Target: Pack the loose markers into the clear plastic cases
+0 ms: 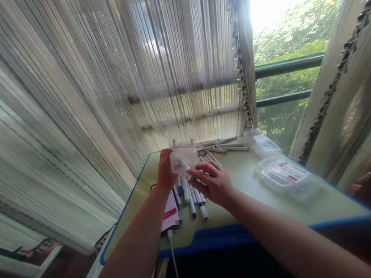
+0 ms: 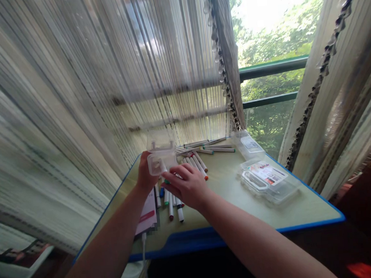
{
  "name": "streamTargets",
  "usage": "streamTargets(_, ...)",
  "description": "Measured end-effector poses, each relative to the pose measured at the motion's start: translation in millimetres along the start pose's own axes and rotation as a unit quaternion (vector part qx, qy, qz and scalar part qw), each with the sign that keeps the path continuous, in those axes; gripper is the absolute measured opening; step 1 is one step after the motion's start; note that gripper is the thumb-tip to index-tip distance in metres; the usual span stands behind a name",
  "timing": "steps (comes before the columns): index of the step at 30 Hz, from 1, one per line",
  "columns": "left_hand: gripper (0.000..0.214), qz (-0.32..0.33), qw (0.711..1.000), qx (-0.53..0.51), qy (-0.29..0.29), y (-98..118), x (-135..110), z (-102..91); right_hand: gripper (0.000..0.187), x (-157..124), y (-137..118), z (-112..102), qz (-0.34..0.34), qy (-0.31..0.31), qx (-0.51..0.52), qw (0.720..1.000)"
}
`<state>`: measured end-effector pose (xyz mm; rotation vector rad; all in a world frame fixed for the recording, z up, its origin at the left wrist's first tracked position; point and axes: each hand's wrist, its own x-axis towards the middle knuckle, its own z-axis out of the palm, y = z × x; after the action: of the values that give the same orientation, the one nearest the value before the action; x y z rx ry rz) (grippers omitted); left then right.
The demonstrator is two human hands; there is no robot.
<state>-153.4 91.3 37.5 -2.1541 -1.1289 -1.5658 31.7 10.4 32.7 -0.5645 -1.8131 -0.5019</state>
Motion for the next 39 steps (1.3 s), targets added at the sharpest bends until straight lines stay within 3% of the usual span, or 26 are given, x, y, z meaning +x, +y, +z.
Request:
streamTargets(8, 0.036, 0.011, 0.993, 0.049, -0.102, 21, -1, -3.5, 0.02, -6, 4, 8, 0.044, -0.02, -0.035, 0.998)
streamTargets(23, 0.037, 0.017, 0.995, 0.035, -0.093, 25, 3, -6.5, 0.019, -4, 5, 8, 0.069, 0.002, -0.032, 0.997)
streamTargets(39, 0.037, 0.026, 0.994, 0.019, -0.107, 27, 4, -4.4, 0.025, -6, 2, 11, 0.06, -0.065, -0.045, 0.995)
